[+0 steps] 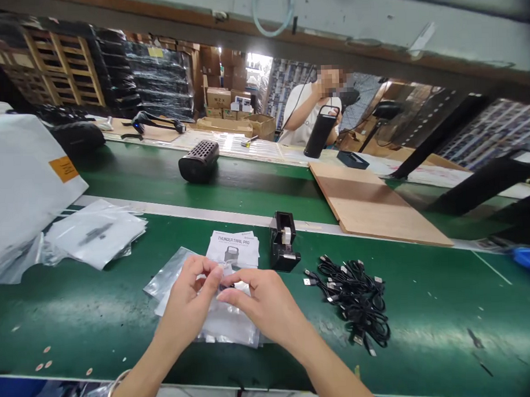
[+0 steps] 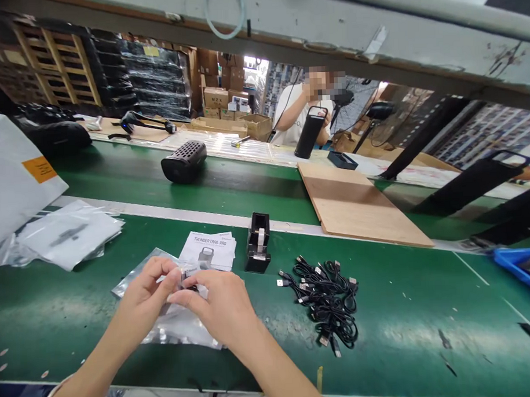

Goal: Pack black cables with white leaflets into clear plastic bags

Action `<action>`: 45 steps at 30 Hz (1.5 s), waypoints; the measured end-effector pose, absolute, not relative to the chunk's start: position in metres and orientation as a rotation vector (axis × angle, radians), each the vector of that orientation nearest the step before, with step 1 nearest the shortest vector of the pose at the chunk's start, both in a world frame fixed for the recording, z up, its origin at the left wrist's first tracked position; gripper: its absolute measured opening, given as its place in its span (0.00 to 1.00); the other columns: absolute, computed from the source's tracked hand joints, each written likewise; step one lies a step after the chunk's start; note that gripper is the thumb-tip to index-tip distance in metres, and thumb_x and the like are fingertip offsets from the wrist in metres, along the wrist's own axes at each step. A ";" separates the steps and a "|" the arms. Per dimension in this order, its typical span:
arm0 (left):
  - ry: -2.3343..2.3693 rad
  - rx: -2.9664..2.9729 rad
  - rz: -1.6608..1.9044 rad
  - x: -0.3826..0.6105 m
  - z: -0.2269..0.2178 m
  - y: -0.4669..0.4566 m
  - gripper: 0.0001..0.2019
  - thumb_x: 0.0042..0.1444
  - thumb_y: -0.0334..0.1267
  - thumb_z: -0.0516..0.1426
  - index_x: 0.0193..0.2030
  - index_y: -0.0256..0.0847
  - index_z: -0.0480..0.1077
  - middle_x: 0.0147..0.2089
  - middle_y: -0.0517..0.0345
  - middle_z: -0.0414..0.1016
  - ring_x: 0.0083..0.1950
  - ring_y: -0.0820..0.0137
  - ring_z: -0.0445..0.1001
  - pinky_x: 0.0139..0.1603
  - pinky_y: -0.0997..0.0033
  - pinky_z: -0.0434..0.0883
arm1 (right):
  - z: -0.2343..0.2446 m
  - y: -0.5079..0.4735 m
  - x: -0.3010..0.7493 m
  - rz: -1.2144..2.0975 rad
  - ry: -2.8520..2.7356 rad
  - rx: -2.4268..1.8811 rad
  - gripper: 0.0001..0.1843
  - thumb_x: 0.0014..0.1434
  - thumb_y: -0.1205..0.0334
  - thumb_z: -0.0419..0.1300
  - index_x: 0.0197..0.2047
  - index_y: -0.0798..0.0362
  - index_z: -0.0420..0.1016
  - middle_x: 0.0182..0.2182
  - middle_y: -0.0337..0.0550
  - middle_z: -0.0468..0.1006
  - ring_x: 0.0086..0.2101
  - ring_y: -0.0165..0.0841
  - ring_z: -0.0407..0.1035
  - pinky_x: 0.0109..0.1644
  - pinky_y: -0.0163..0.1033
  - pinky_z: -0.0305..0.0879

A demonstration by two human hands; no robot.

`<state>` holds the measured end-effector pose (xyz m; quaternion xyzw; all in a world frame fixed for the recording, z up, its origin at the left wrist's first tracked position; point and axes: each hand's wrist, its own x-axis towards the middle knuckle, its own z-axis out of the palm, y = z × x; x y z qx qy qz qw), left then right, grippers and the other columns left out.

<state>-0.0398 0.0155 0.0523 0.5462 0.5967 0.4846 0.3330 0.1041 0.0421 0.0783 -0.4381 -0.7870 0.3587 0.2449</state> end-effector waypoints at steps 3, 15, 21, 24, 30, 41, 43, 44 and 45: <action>1.582 1.424 1.364 -0.051 0.066 0.020 0.11 0.55 0.45 0.50 0.28 0.42 0.63 0.31 0.63 0.60 0.32 0.73 0.64 0.31 0.75 0.66 | 0.110 0.059 0.099 0.930 -2.269 -1.068 0.06 0.53 0.60 0.60 0.28 0.49 0.77 0.24 0.32 0.77 0.25 0.26 0.65 0.28 0.29 0.54; 0.946 0.975 1.167 -0.065 0.053 0.020 0.35 0.39 0.61 0.58 0.52 0.44 0.61 0.34 0.59 0.70 0.36 0.67 0.69 0.36 0.71 0.67 | 0.181 0.081 0.115 1.158 -2.560 -0.650 0.07 0.54 0.61 0.59 0.30 0.56 0.75 0.23 0.36 0.73 0.22 0.24 0.61 0.25 0.27 0.55; 1.031 1.053 1.137 -0.049 0.053 0.016 0.09 0.49 0.44 0.59 0.30 0.39 0.70 0.27 0.63 0.68 0.28 0.76 0.64 0.31 0.78 0.62 | 0.170 0.073 0.147 1.105 -2.659 -0.707 0.05 0.53 0.63 0.60 0.27 0.54 0.73 0.23 0.35 0.72 0.25 0.25 0.63 0.28 0.29 0.57; 1.083 1.115 1.193 -0.044 0.055 0.012 0.10 0.51 0.43 0.58 0.26 0.39 0.68 0.26 0.63 0.66 0.29 0.76 0.63 0.31 0.78 0.61 | 0.151 0.063 0.164 1.103 -2.445 -0.805 0.05 0.53 0.62 0.61 0.27 0.52 0.70 0.33 0.39 0.72 0.32 0.29 0.65 0.35 0.31 0.60; 1.287 1.063 1.311 -0.034 0.048 0.015 0.09 0.53 0.44 0.55 0.29 0.41 0.67 0.26 0.65 0.67 0.29 0.76 0.65 0.30 0.80 0.63 | 0.087 0.035 0.160 1.256 -1.844 -1.129 0.38 0.39 0.61 0.69 0.54 0.44 0.59 0.49 0.41 0.67 0.45 0.37 0.62 0.48 0.39 0.60; 1.429 1.252 1.218 -0.035 0.043 0.020 0.09 0.49 0.45 0.58 0.29 0.42 0.72 0.27 0.62 0.72 0.30 0.73 0.68 0.30 0.78 0.66 | 0.054 0.042 0.139 1.453 -1.454 -1.114 0.17 0.58 0.52 0.53 0.38 0.55 0.76 0.31 0.44 0.76 0.33 0.34 0.68 0.37 0.37 0.63; 1.433 1.269 1.184 -0.034 0.043 0.020 0.12 0.51 0.46 0.56 0.25 0.41 0.72 0.25 0.61 0.73 0.29 0.73 0.68 0.30 0.78 0.66 | 0.054 0.045 0.142 1.450 -1.454 -1.119 0.15 0.55 0.52 0.56 0.35 0.56 0.76 0.30 0.43 0.76 0.32 0.34 0.68 0.35 0.35 0.63; 1.443 1.255 1.190 -0.034 0.043 0.019 0.13 0.51 0.47 0.55 0.25 0.41 0.72 0.25 0.60 0.73 0.29 0.73 0.68 0.30 0.77 0.66 | 0.054 0.046 0.143 1.422 -1.464 -1.131 0.15 0.55 0.52 0.56 0.34 0.55 0.76 0.29 0.43 0.76 0.31 0.33 0.68 0.34 0.35 0.62; 1.451 1.225 1.202 -0.033 0.042 0.019 0.13 0.52 0.48 0.55 0.26 0.41 0.73 0.26 0.60 0.74 0.30 0.72 0.69 0.30 0.77 0.66 | 0.053 0.046 0.144 1.388 -1.473 -1.139 0.16 0.57 0.52 0.54 0.32 0.55 0.76 0.29 0.43 0.77 0.31 0.33 0.68 0.35 0.35 0.62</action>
